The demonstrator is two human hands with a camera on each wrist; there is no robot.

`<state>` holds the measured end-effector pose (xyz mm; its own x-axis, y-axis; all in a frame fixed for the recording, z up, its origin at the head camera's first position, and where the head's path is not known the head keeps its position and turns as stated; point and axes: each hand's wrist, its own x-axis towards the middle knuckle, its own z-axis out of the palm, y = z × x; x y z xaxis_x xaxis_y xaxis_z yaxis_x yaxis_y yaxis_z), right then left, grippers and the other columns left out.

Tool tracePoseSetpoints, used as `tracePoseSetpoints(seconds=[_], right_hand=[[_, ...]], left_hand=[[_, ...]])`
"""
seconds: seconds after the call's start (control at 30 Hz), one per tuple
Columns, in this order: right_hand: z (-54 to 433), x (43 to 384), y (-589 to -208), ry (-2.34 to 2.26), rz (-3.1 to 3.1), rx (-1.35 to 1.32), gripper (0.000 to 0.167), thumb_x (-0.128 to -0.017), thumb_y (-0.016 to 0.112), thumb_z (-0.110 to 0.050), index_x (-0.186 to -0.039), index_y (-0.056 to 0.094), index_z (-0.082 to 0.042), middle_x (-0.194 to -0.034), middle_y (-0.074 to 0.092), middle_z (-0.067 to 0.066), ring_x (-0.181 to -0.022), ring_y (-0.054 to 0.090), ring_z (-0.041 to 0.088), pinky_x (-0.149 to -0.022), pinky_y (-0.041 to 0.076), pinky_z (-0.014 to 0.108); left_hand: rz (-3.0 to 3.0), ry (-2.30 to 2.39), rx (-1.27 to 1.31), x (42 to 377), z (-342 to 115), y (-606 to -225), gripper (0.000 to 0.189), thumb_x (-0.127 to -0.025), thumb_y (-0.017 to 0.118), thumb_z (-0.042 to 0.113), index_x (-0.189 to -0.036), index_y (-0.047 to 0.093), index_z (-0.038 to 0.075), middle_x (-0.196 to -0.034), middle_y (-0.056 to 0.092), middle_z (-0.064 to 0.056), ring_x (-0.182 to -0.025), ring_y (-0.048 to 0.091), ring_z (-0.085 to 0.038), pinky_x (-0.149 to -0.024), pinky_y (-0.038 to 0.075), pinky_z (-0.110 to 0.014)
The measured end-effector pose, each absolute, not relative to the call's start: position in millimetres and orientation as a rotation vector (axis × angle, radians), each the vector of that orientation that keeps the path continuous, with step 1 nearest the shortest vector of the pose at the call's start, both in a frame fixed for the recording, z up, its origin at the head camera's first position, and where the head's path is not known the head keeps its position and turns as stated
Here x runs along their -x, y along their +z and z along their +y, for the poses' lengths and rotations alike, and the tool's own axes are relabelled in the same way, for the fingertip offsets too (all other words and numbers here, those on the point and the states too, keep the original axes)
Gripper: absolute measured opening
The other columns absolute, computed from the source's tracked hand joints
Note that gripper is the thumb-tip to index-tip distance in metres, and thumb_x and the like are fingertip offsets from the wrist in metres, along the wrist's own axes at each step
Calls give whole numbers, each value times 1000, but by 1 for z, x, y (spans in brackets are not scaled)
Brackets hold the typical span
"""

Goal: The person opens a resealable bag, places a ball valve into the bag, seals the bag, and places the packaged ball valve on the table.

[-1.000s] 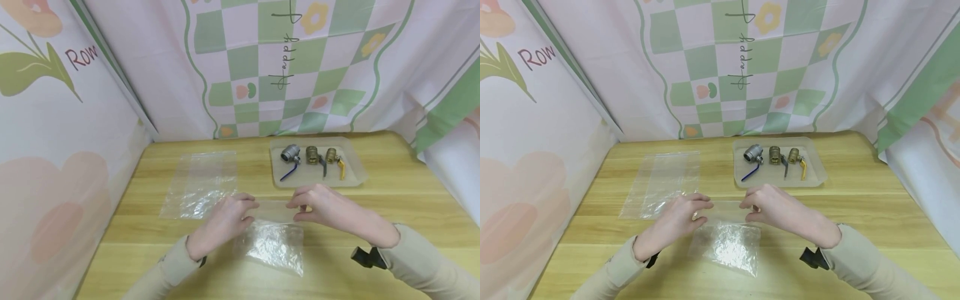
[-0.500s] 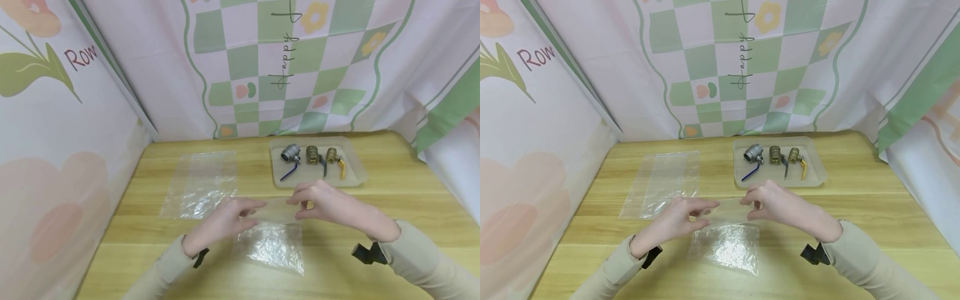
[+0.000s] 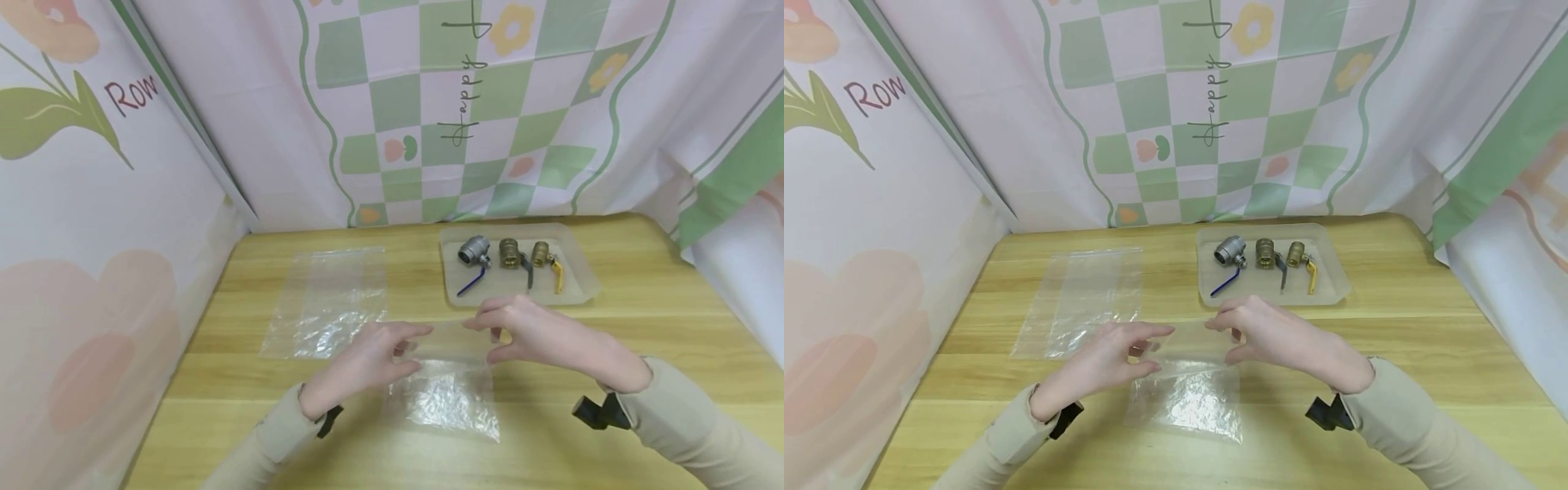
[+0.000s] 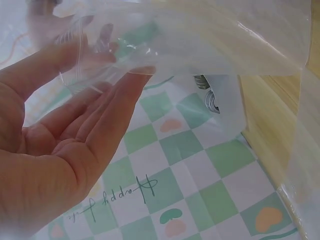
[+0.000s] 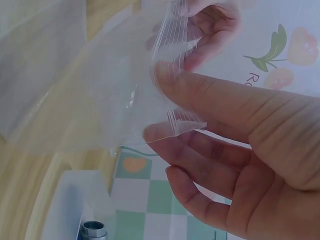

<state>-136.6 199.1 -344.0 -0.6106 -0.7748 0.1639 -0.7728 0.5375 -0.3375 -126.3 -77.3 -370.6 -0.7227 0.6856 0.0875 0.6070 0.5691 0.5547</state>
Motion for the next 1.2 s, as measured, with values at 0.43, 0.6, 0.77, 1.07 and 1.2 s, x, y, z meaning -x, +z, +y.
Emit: tracePoseSetpoints(seconds=[0.43,0.6,0.77,1.07,1.2], right_hand=[[201,137,-343,-587,2736,1345,49,-70,87,-15,-115,71,-5,-99,72,3,-75,63,4,-64,56,15],[202,137,-343,-578,2721,1381,46,-72,86,-16,-114,72,-7,-101,72,3,-76,64,4,-65,56,16],[202,136,-344,-514,2753,1449,38,-76,83,-18,-112,73,-12,-105,71,2,-85,69,13,-72,61,22],[199,136,-342,-569,2911,1617,30,-74,84,-14,-101,74,-15,-107,71,2,-90,70,15,-76,62,26],[203,146,-342,-670,2955,1661,30,-71,84,-13,-99,73,-12,-103,72,0,-88,70,14,-76,62,25]], left_hand=[[2595,883,-1070,129,-78,-366,55,-84,77,11,-136,58,5,-118,73,-11,-65,62,-7,-59,49,-9],[2593,853,-1081,131,-78,-367,54,-86,76,12,-136,58,6,-132,67,-11,-86,74,-20,-70,55,-10],[2581,846,-1061,131,-77,-369,55,-86,76,13,-138,57,6,-137,64,-10,-95,75,-23,-76,58,-12],[2584,824,-1002,132,-75,-371,56,-87,75,15,-140,56,11,-138,63,-6,-96,75,-20,-74,56,-10],[2582,839,-999,131,-75,-371,56,-87,75,14,-140,56,10,-138,63,-6,-96,75,-20,-73,56,-10]])
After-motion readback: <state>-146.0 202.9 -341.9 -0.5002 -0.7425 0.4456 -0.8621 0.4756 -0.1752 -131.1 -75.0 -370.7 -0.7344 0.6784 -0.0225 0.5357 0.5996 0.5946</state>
